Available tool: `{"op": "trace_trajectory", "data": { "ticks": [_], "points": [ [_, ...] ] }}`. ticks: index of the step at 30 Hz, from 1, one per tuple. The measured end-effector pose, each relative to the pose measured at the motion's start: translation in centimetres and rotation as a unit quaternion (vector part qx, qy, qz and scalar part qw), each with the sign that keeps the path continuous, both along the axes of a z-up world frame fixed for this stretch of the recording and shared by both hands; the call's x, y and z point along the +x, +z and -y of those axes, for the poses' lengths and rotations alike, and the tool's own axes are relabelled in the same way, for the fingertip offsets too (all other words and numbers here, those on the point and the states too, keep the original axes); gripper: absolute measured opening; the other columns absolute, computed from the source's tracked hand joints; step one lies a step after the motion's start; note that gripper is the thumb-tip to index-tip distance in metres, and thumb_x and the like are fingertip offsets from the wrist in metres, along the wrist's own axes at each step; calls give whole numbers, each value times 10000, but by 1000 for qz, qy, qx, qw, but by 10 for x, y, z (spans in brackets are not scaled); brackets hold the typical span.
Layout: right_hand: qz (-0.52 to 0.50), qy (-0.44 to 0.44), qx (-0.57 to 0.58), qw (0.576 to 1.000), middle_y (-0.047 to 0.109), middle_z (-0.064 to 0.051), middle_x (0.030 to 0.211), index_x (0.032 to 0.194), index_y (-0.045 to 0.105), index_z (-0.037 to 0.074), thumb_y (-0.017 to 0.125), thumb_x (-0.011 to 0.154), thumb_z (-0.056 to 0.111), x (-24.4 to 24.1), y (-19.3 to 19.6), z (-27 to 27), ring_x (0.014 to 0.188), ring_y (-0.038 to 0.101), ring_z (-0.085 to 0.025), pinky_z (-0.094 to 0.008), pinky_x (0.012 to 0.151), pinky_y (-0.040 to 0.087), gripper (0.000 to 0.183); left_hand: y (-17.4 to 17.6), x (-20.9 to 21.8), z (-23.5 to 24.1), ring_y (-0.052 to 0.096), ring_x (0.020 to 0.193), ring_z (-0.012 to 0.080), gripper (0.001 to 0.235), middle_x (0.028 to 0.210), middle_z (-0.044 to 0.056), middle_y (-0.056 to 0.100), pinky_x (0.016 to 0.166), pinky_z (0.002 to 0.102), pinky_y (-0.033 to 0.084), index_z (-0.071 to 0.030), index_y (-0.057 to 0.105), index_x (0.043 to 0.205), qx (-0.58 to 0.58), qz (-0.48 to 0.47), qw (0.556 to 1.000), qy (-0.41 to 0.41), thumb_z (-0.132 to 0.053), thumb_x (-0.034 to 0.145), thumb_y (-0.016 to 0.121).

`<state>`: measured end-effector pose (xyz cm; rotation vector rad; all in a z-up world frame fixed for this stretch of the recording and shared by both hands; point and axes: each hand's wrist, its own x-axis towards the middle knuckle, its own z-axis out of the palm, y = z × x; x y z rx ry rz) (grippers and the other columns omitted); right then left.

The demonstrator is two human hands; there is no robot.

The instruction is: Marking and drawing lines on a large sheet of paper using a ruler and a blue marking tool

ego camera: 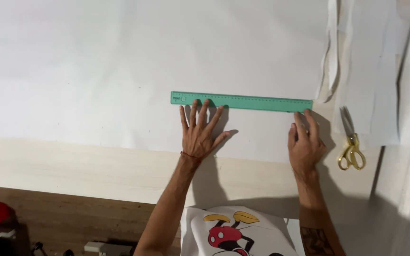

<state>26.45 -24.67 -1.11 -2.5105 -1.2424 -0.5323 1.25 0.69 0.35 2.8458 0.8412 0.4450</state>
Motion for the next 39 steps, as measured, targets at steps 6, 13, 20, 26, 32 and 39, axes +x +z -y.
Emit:
{"op": "trace_trajectory", "data": {
  "ticks": [6, 13, 20, 26, 32, 39],
  "points": [
    [-5, 4, 28, 1000, 802, -14, 1552, 1454, 939, 241, 767, 1198, 273, -2, 1, 3, 927, 883, -190, -313, 770, 681, 311, -3, 5, 5, 379, 1746, 476, 945, 1788, 116, 572, 1416, 774, 217, -375, 638, 1716, 8, 30, 1000, 4, -965, 980, 578],
    [-36, 29, 35, 998, 794, -140, 1567, 1421, 951, 73, 765, 1262, 192, -6, 23, -7, 922, 847, -243, -367, 768, 660, 273, 9, 4, 2, 298, 1786, 470, 982, 1889, 110, 425, 1458, 755, 215, -343, 544, 1780, -35, -15, 999, -14, -966, 1022, 556],
    [-58, 32, 24, 998, 772, -218, 1594, 1423, 937, -23, 782, 1285, 109, -8, 26, -7, 877, 822, -249, -397, 732, 638, 246, 16, 3, 1, 286, 1792, 479, 973, 1909, 128, 370, 1463, 764, 250, -318, 502, 1814, -49, -68, 996, -25, -960, 1084, 506],
    [-45, 20, 43, 998, 788, -131, 1540, 1427, 940, 107, 782, 1206, 213, 2, -19, 12, 1193, 871, -319, -378, 910, 690, 292, 1, 4, 1, 362, 1742, 501, 931, 1875, 125, 472, 1418, 770, 215, -354, 620, 1742, -28, -4, 999, -18, -940, 1022, 557],
    [-51, 12, 50, 997, 790, -113, 1542, 1440, 924, 122, 731, 1217, 241, -3, 1, 1, 1216, 862, -310, -391, 932, 689, 318, 1, 4, 1, 350, 1733, 530, 928, 1884, 140, 455, 1397, 786, 222, -336, 630, 1747, -11, 0, 1000, -28, -930, 1035, 578],
    [-39, 4, 57, 998, 785, -102, 1554, 1418, 921, 118, 731, 1199, 235, -3, 6, -2, 1113, 882, -252, -346, 890, 691, 312, 8, 7, -3, 308, 1746, 532, 959, 1881, 141, 458, 1374, 806, 195, -352, 639, 1745, -7, -16, 999, -38, -972, 1018, 556]
  ]
}}
